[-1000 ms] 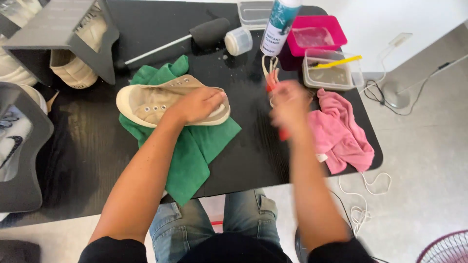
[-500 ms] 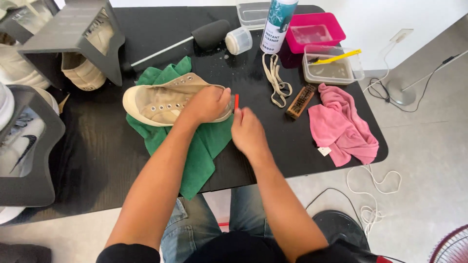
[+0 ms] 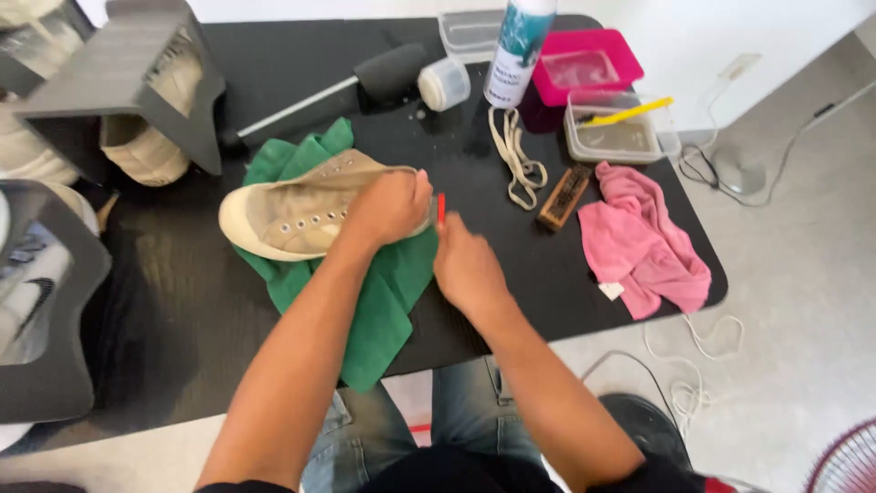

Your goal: The person cleans the interior of a beige canvas sneaker using a red brush. They scrub the insole and the inner lining of the shoe while it rests on a green towel on a black table.

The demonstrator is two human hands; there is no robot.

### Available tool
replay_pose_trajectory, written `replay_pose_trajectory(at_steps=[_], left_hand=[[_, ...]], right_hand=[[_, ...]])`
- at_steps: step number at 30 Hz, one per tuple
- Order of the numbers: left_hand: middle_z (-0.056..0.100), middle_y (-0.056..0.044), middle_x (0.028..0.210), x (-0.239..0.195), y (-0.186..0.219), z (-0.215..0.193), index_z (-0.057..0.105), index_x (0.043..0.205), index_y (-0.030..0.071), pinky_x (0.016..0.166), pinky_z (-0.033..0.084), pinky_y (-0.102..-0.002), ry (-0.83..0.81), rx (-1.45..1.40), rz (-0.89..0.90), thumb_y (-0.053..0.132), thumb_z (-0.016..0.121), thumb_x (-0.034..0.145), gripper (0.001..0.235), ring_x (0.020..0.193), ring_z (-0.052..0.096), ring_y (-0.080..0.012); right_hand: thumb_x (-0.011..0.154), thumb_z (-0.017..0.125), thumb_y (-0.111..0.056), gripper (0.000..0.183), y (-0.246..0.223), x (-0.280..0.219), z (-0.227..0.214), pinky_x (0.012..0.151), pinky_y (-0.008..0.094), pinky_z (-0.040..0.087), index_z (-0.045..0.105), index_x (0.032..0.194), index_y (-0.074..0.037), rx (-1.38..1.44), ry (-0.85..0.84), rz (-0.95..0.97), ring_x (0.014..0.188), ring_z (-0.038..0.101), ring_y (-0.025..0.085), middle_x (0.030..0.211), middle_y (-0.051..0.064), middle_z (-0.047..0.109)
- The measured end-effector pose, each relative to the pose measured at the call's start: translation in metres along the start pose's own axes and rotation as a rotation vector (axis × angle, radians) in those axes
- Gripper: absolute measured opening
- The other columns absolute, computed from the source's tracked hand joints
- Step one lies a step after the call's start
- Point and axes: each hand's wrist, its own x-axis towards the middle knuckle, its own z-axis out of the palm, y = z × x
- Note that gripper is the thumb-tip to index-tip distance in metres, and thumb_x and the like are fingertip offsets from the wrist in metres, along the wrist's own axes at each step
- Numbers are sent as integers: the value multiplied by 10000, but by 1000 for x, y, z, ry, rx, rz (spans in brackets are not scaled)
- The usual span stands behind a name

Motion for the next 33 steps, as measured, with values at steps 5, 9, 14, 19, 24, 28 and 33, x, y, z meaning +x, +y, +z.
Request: replay_pose_trajectory(at_steps=[5,9,14,19,24,28,33], left_hand=[[722,-290,833,-4,-3,0,704,798,-54,738,567,-559,7,18,21,400,311,1063,656,872,718,-477],[724,-292,841,-3,-1,-2,687,801,-60,719,567,-565,0,43,48,416,272,1084,692,860,722,-464],[723,-307,874,-11,6,-5,713,832,-50,791,555,-605,-5,27,6,441,236,1083,729,934,705,-497],[718,-337,907,-6,-5,2,717,860,-82,814,526,-641,2,73,33,436,240,1095,742,963,702,-508],[724,-325,903,-10,2,-1,723,882,-70,827,553,-631,-7,39,27,413,235,1089,717,953,697,-524],[722,-330,922,-14,7,-4,718,881,-77,825,535,-650,4,35,62,417,226,1091,728,968,686,-536],[717,-349,911,1,-10,10,730,873,-91,821,501,-681,30,54,103,411,253,1090,726,970,689,-536]], right_hand=[[1084,310,-295,373,0,14,-4,754,611,545,572,1016,-38,26,41,-80,934,689,551,876,360,682],[1074,323,-284,381,17,33,1,762,643,529,589,1033,-14,17,20,-136,953,681,563,881,367,683],[1092,303,-296,398,6,15,-8,677,539,563,571,968,-29,64,5,-104,832,712,481,816,315,682],[1086,362,-307,377,18,44,1,776,669,506,582,1023,-8,-24,7,-192,985,651,580,912,367,672],[1069,346,-281,349,14,20,-4,826,636,522,585,1038,-28,-14,-54,-105,985,675,563,904,359,692],[1074,329,-310,370,6,34,-10,742,545,577,569,936,-65,33,39,-137,850,726,468,812,258,709],[1056,362,-235,343,12,30,-6,806,667,505,595,1020,15,-38,0,-165,983,660,592,917,385,682]])
